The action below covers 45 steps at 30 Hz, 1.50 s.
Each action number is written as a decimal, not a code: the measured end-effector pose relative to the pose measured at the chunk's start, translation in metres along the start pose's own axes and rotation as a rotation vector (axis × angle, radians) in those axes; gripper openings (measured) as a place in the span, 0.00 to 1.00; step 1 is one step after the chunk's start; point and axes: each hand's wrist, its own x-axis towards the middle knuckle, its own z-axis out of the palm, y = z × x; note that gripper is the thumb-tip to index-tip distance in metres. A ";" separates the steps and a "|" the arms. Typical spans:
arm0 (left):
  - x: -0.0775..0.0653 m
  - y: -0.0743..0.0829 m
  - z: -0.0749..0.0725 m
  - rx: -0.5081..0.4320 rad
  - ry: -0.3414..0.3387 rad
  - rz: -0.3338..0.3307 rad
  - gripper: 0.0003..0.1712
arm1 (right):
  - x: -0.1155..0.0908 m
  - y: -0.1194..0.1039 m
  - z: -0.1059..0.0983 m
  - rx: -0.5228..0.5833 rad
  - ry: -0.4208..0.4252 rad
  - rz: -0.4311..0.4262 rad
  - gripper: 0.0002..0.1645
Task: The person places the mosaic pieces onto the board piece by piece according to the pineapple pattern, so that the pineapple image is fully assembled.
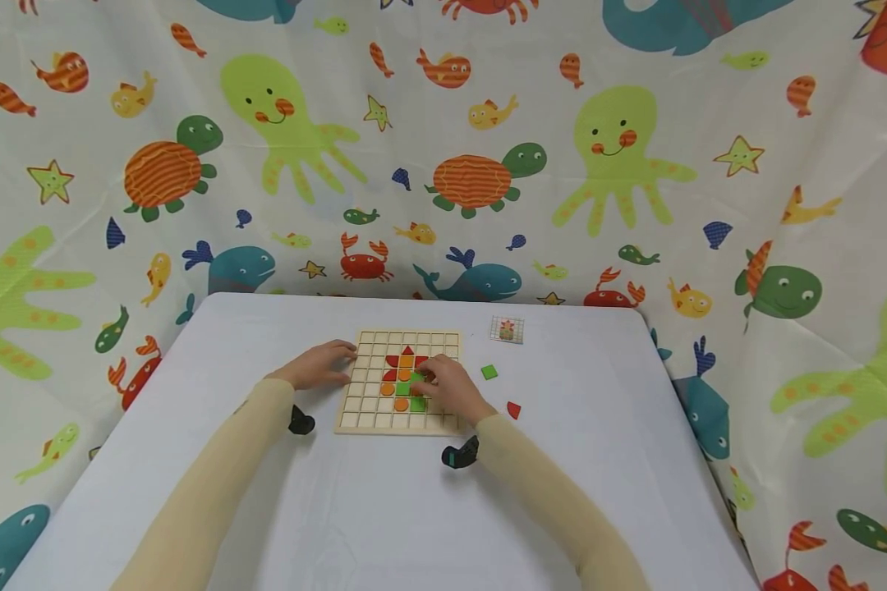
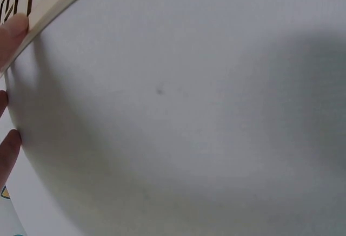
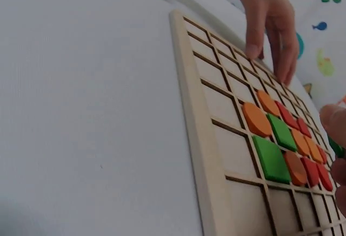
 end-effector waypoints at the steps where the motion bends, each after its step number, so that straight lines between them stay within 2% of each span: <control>1: 0.000 0.000 0.000 0.001 0.000 0.000 0.32 | 0.001 -0.003 0.004 -0.002 -0.008 -0.004 0.18; 10: -0.001 0.004 -0.004 0.010 -0.002 0.001 0.32 | 0.002 -0.010 0.031 -0.113 -0.045 -0.050 0.18; 16: -0.002 0.007 -0.008 0.008 -0.001 0.029 0.32 | 0.001 -0.019 0.038 -0.169 -0.056 -0.080 0.18; 20: -0.003 0.008 -0.008 0.007 0.004 0.038 0.31 | 0.002 -0.024 0.040 -0.215 -0.048 -0.133 0.19; 27: -0.001 0.006 -0.007 0.018 -0.002 0.015 0.32 | 0.004 -0.025 0.042 -0.299 -0.057 -0.156 0.17; 38: -0.001 0.003 -0.004 -0.001 0.005 0.020 0.32 | 0.006 -0.027 0.045 -0.301 -0.088 -0.136 0.17; 43: 0.000 0.002 -0.002 0.006 0.006 0.012 0.32 | 0.005 -0.023 0.039 -0.154 -0.088 -0.049 0.17; 45: -0.001 0.002 -0.001 0.012 0.004 0.013 0.32 | 0.005 -0.019 0.034 -0.084 -0.058 -0.008 0.17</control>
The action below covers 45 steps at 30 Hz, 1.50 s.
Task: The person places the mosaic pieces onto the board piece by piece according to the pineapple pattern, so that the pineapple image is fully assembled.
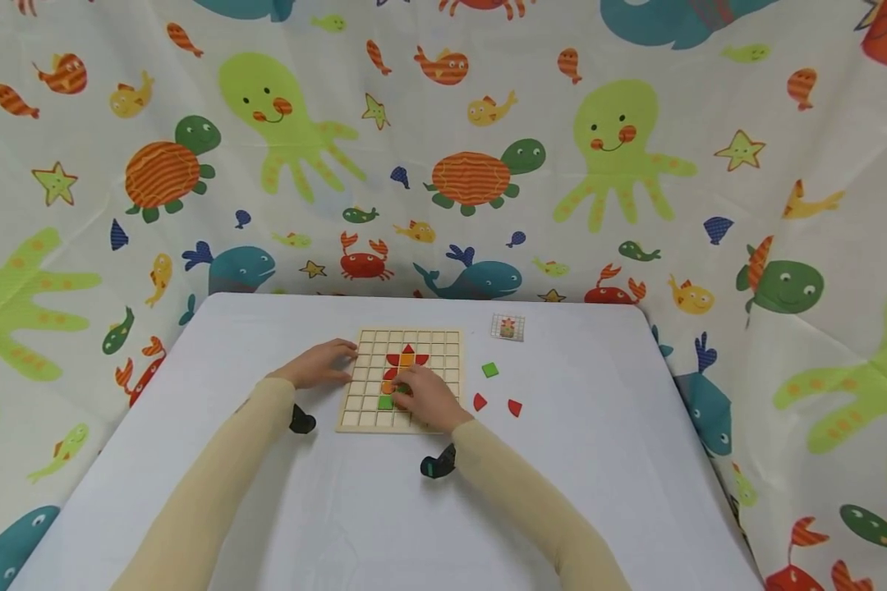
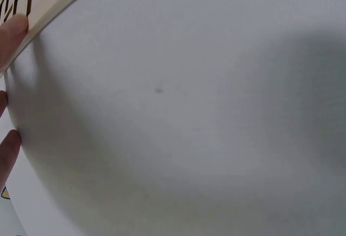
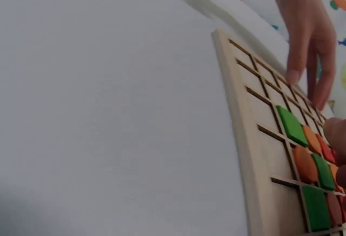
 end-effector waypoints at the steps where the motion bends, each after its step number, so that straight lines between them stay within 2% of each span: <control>1: 0.000 0.000 0.000 0.000 0.000 0.000 0.32 | 0.000 0.003 -0.003 0.029 0.018 0.013 0.17; 8: -0.006 0.001 0.000 -0.004 0.002 0.005 0.32 | -0.005 0.035 -0.043 0.183 0.171 0.159 0.20; 12: -0.008 0.000 0.000 -0.002 0.008 0.010 0.31 | -0.011 0.062 -0.065 0.194 0.281 0.259 0.23; 15: -0.008 0.001 0.000 -0.007 0.014 0.009 0.31 | -0.017 0.079 -0.079 0.206 0.315 0.343 0.27; 18: -0.009 0.001 0.000 -0.009 0.018 0.013 0.31 | -0.026 0.095 -0.087 0.184 0.284 0.383 0.31; 22: -0.009 0.001 0.001 -0.012 0.019 0.015 0.30 | -0.038 0.112 -0.092 0.152 0.201 0.381 0.34; 28: -0.007 0.002 0.000 -0.008 0.015 0.011 0.31 | -0.053 0.126 -0.095 0.116 0.085 0.391 0.38; 32: -0.006 0.000 0.000 -0.005 0.017 0.012 0.31 | -0.058 0.135 -0.094 0.069 0.016 0.379 0.36; 35: -0.005 -0.001 0.001 -0.011 0.019 0.016 0.30 | -0.059 0.139 -0.094 0.049 0.002 0.351 0.31; 39: -0.004 -0.001 0.001 -0.011 0.023 0.027 0.30 | -0.060 0.139 -0.094 0.020 0.027 0.304 0.23; 45: -0.003 0.000 0.002 -0.003 0.021 0.020 0.31 | -0.060 0.136 -0.092 -0.009 0.039 0.299 0.25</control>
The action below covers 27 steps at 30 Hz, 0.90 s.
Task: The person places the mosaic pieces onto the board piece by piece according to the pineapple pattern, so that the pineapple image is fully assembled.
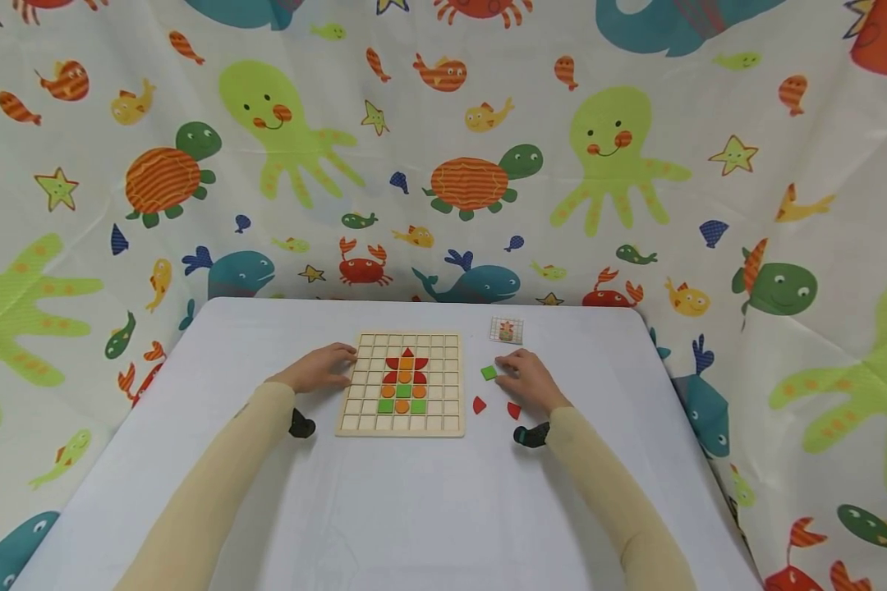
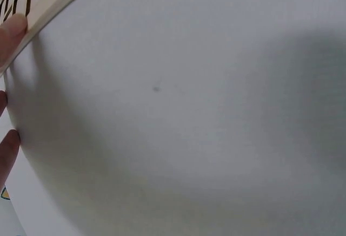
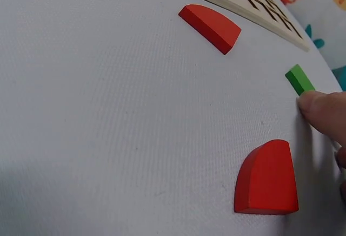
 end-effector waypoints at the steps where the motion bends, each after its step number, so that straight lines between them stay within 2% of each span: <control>1: 0.000 0.000 0.000 -0.002 0.000 -0.003 0.31 | 0.000 0.000 0.001 -0.003 -0.002 0.005 0.24; 6: 0.000 0.001 0.000 0.003 -0.001 -0.003 0.31 | 0.002 -0.001 0.003 0.002 0.003 0.012 0.19; 11: -0.001 0.001 -0.001 0.006 -0.004 0.003 0.31 | 0.004 -0.002 0.005 -0.032 -0.020 -0.038 0.24; 15: -0.002 0.002 -0.002 0.001 -0.001 0.010 0.30 | 0.005 -0.003 0.007 -0.043 -0.022 -0.068 0.21; 23: -0.002 0.002 -0.003 0.002 0.000 0.008 0.30 | 0.006 -0.009 0.012 -0.041 0.026 -0.009 0.22; 27: -0.002 0.002 -0.002 -0.001 0.003 0.010 0.30 | 0.006 -0.010 0.012 -0.040 0.028 -0.018 0.19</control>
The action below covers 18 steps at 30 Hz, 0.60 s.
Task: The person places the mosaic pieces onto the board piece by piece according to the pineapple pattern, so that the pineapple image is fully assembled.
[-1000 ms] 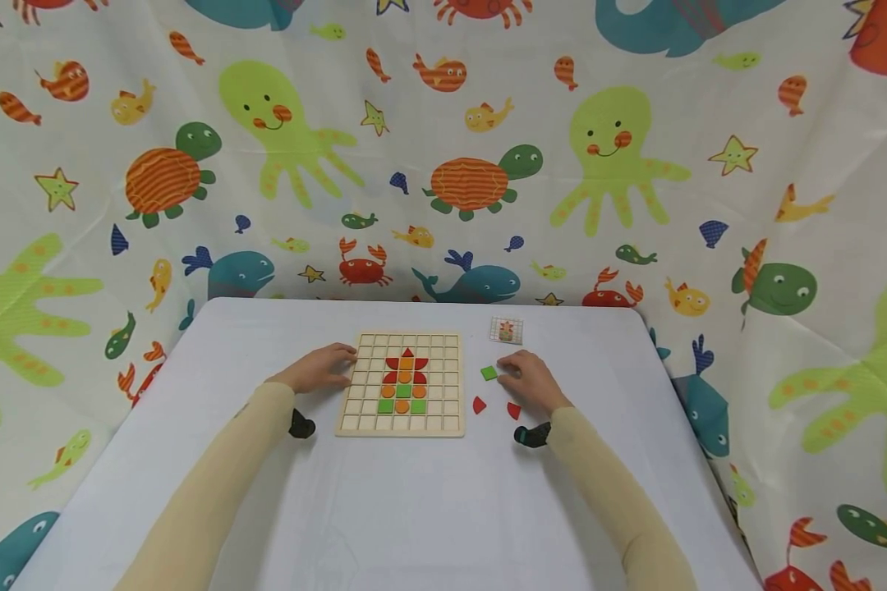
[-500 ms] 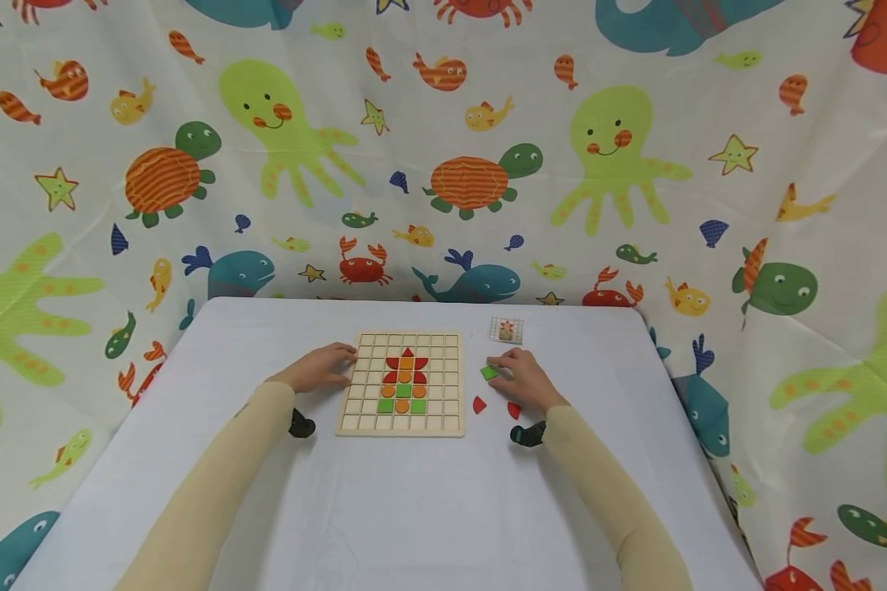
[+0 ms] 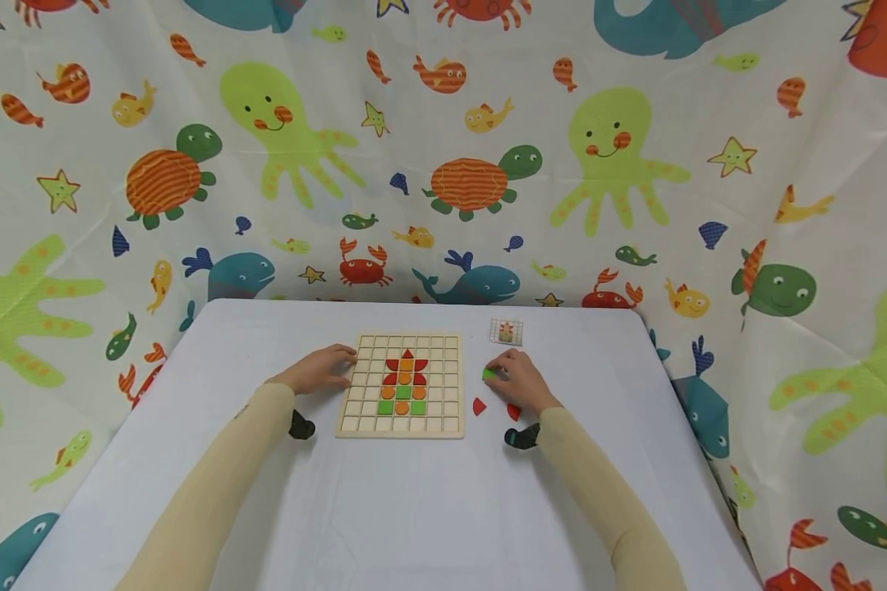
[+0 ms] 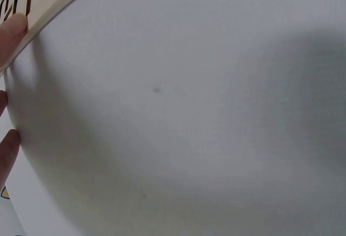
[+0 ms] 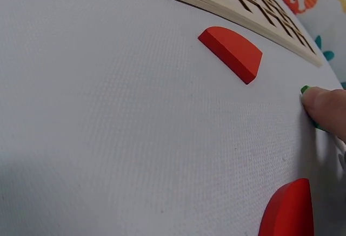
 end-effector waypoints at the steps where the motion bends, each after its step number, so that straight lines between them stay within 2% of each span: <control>1: 0.000 0.000 0.000 -0.001 0.002 0.000 0.30 | 0.000 0.000 0.000 -0.003 0.004 -0.009 0.18; 18: -0.001 0.001 0.001 0.000 0.001 -0.015 0.30 | 0.000 -0.006 0.006 -0.022 0.019 0.024 0.20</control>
